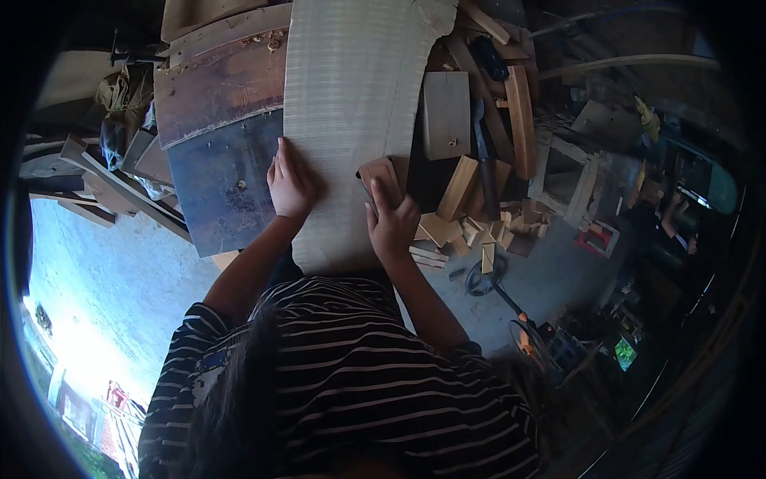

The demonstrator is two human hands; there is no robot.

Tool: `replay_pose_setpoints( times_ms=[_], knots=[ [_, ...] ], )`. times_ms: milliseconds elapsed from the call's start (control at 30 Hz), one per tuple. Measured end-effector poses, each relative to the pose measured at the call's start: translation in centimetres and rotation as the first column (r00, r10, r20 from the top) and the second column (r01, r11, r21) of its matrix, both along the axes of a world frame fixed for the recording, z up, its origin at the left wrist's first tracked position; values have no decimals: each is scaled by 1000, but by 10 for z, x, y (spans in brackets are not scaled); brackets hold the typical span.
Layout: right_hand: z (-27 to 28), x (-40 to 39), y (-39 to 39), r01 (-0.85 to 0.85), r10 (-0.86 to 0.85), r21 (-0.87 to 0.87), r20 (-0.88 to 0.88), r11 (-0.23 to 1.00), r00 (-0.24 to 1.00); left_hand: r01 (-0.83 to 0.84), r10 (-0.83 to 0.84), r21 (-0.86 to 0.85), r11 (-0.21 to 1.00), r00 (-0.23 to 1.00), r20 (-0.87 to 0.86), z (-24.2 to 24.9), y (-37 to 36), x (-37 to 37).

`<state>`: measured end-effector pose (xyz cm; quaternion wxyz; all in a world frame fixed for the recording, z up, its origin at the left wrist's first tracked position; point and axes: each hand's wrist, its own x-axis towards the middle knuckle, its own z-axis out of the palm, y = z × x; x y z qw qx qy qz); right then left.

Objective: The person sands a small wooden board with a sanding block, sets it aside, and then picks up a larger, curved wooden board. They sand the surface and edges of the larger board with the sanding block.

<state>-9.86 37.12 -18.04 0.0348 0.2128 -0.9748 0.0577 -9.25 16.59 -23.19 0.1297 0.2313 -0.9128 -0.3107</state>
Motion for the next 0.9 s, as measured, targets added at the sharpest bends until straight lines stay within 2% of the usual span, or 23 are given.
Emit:
replay_pose_setpoints(
  times_ms=[133, 200, 267, 300, 333, 367, 433, 600, 633, 667, 700, 733, 800, 833, 900],
  knots=[
    [10, -161, -57, -2, 7, 87, -53, 996, 999, -2, 4, -32, 999, 999, 51, -1, 1, 2],
    [11, -244, -79, -106, 115, 60, -182, 993, 977, -6, 8, -38, 999, 999, 45, 0, 1, 2],
    [22, -309, -106, -82, 98, 91, -188, 992, 977, -17, 19, -42, 999, 999, 44, 1, 2, 2],
    [65, -325, -134, 18, -36, 120, 150, 993, 988, -14, 15, -33, 999, 998, 55, 2, 1, 2],
    [43, -343, -139, 10, -5, 43, -115, 999, 993, -9, 10, -25, 1000, 998, 65, 2, 1, 2],
    [46, -351, -143, 0, 5, 41, -111, 999, 994, -19, 21, -26, 999, 997, 68, 3, 0, 2],
    [65, -360, -154, 71, -74, 32, 81, 997, 994, -28, 28, -11, 1000, 999, 37, 4, 1, 2],
    [68, -312, -135, -93, 73, 149, 137, 984, 988, -35, 34, 68, 997, 999, 10, 5, -3, 2],
    [80, -281, -131, -111, 57, 215, 242, 970, 968, -37, 37, 99, 994, 999, 3, 5, -2, 4],
    [18, -265, -95, -268, 269, 33, -203, 963, 941, -16, 17, 96, 995, 1000, -2, 5, -2, 6],
    [18, -225, -80, -279, 279, 21, -124, 960, 952, -44, 49, 160, 986, 998, -30, 3, -2, 6],
    [14, -183, -61, -321, 319, 4, -123, 947, 940, -70, 84, 227, 971, 995, -54, 2, -3, 6],
    [16, -101, -28, -338, 337, 16, 54, 941, 940, -86, 109, 265, 960, 991, -72, -2, -3, 6],
    [13, -61, -13, -317, 303, 70, 154, 946, 940, -119, 149, 304, 945, 986, -79, -4, -2, 7],
    [15, 8, 3, -216, 192, 75, 239, 974, 952, -110, 140, 314, 943, 987, -74, -4, -3, 6]
  ],
)
